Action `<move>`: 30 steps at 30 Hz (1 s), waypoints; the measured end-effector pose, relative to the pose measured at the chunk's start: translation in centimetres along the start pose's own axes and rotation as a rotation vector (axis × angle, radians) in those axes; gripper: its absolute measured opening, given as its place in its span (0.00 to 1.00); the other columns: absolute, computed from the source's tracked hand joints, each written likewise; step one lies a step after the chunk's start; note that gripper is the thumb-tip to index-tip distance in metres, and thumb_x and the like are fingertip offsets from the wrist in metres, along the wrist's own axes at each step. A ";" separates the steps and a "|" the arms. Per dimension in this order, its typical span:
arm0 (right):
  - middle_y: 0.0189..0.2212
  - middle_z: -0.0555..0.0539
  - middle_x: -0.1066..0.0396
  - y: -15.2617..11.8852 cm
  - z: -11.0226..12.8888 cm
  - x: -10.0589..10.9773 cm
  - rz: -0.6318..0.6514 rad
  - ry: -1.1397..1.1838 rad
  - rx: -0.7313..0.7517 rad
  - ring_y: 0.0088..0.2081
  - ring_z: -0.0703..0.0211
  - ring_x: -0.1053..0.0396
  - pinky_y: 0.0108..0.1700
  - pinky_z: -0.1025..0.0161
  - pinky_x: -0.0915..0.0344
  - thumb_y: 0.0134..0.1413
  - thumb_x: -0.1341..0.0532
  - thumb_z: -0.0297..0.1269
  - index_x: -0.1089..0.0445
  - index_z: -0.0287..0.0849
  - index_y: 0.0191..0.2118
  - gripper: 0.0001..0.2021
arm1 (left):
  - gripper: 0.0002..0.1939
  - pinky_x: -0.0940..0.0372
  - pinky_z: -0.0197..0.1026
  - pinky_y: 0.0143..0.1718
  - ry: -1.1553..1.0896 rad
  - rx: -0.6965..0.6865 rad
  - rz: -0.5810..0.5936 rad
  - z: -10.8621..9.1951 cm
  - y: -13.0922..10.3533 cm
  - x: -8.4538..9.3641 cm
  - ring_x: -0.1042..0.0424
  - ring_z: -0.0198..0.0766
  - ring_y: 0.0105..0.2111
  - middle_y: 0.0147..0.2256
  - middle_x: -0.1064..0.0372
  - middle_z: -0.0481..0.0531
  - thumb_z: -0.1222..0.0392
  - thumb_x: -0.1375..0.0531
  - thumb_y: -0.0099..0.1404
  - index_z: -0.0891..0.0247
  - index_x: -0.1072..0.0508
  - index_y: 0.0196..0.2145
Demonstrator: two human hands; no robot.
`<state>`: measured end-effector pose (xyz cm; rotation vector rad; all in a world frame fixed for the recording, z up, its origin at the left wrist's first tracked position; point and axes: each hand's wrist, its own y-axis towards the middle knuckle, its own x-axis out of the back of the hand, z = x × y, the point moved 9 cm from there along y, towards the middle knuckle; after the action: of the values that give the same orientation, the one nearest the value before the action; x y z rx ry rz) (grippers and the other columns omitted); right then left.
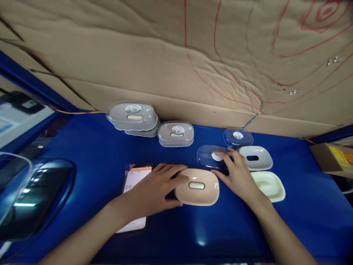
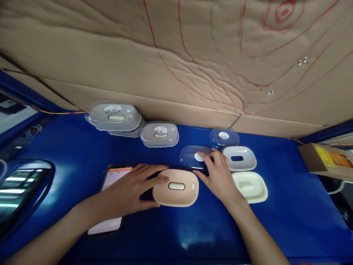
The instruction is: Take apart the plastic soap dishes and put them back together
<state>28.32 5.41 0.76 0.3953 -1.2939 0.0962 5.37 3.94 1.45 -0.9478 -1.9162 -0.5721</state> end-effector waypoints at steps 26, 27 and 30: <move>0.61 0.37 0.27 -1.6 6.8 2.3 -0.003 0.229 0.296 0.67 0.40 0.31 0.64 0.40 0.25 0.73 0.36 0.41 0.36 0.46 0.71 0.26 | 0.51 0.28 0.63 0.61 -0.023 0.234 -0.212 1.6 -0.1 -0.8 0.28 0.63 0.64 0.68 0.34 0.66 0.53 0.24 0.65 0.53 0.51 0.73; 0.62 0.37 0.27 -1.6 6.9 2.3 0.000 0.226 0.304 0.67 0.40 0.31 0.65 0.39 0.26 0.73 0.36 0.41 0.35 0.46 0.71 0.26 | 0.50 0.29 0.64 0.62 -0.047 0.237 -0.216 1.6 -0.2 -0.8 0.29 0.63 0.65 0.68 0.35 0.66 0.55 0.24 0.64 0.53 0.50 0.72; 0.61 0.37 0.27 -1.6 7.0 2.4 0.003 0.225 0.313 0.67 0.41 0.31 0.66 0.40 0.27 0.72 0.35 0.40 0.34 0.45 0.70 0.25 | 0.47 0.30 0.62 0.65 -0.108 0.222 -0.224 1.5 -0.2 -0.8 0.30 0.60 0.67 0.67 0.34 0.63 0.59 0.26 0.66 0.53 0.49 0.71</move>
<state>23.09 1.20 4.19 0.6318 -1.0580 0.3398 4.70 4.62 0.01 -0.6384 -2.1488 -0.4307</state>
